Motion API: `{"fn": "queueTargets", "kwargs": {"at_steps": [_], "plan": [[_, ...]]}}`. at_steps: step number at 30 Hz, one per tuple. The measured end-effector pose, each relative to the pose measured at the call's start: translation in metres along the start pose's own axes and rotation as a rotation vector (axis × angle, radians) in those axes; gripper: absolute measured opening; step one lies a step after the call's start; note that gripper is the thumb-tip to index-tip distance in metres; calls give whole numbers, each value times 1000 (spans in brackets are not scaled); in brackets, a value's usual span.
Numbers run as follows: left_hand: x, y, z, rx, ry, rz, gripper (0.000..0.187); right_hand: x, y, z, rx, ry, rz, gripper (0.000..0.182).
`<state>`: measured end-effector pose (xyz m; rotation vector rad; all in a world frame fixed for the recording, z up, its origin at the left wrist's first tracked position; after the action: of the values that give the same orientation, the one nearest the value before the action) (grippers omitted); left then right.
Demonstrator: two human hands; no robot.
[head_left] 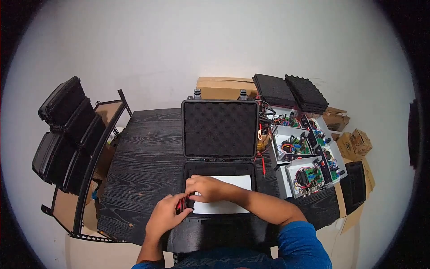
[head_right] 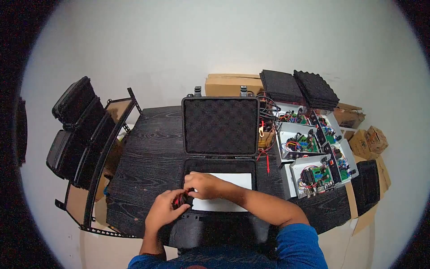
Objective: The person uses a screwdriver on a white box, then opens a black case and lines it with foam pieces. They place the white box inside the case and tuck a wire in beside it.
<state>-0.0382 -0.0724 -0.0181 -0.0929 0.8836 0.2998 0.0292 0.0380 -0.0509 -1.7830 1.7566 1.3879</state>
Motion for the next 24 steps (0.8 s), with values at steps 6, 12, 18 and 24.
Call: {"fn": "queueTargets", "kwargs": {"at_steps": [6,12,18,24], "plan": [[4,5,4,84,39,36,54,-7,0,-5,-21,136,115,32],[-5,3,-8,31,-149,43,56,-19,4,-13,-72,74,187,35],[-3,4,-2,29,25,27,44,-10,0,3,114,155,160,28],[-8,3,11,176,66,111,41,-8,1,-3,-18,77,140,17]]}}
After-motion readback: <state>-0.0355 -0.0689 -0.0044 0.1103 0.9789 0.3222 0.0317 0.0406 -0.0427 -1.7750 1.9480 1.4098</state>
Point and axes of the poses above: each hand's wrist, its own y-axis towards the middle knuckle, its own x-axis out of the palm, z = x × y, the point moved 9 cm from there along y, towards the middle knuckle, and after that the axes turned 13 degrees about -x, right-handed, at the moved point
